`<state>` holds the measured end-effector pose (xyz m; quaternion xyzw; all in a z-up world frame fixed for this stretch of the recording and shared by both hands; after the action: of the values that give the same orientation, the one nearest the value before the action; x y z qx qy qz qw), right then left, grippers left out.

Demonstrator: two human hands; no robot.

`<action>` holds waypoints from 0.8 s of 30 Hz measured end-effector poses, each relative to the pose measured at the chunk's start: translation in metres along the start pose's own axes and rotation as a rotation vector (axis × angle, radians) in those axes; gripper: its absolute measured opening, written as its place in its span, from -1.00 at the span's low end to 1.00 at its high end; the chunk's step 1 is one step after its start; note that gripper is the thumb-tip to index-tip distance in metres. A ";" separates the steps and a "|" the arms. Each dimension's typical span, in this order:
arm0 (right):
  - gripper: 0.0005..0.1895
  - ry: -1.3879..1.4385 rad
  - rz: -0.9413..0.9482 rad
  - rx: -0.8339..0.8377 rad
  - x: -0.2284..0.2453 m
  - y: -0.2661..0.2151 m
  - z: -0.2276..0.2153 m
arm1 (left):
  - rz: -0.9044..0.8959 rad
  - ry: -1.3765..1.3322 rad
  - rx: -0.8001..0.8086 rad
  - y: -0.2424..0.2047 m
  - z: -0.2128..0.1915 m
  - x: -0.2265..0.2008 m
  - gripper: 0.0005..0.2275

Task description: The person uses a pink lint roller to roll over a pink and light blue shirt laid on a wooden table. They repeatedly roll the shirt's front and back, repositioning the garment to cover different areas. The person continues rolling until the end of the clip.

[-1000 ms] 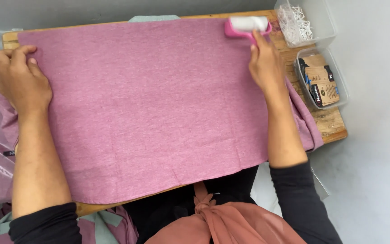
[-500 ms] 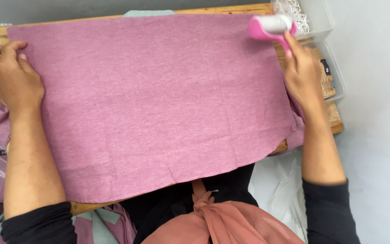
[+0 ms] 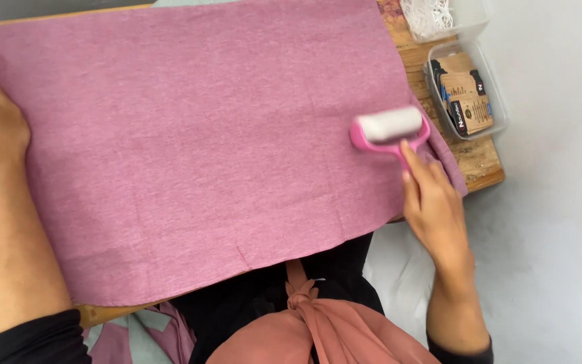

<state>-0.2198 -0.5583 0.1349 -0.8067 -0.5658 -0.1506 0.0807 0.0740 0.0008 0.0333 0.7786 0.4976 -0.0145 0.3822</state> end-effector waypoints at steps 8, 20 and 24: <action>-0.57 -0.028 -0.194 -0.041 0.040 0.158 0.016 | 0.074 0.157 -0.081 0.001 -0.008 -0.002 -0.74; -0.58 0.183 -0.271 -0.064 0.087 0.164 -0.005 | -0.002 0.363 -0.114 0.006 -0.017 -0.011 -0.74; -0.46 0.029 -0.168 0.125 0.065 0.029 -0.021 | 0.009 0.361 -0.119 0.003 -0.017 -0.011 -0.74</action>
<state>-0.1754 -0.5164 0.1776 -0.7474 -0.6385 -0.1330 0.1264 0.0647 0.0017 0.0517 0.7468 0.5545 0.1564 0.3322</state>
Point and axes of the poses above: each hand's wrist, its own y-axis towards the middle knuckle, its own z-axis out of the palm, x = y × z, the point moved 9 cm from there along y, towards the middle knuckle, and after that the axes turned 5 degrees about z, right-handed, at the moved point
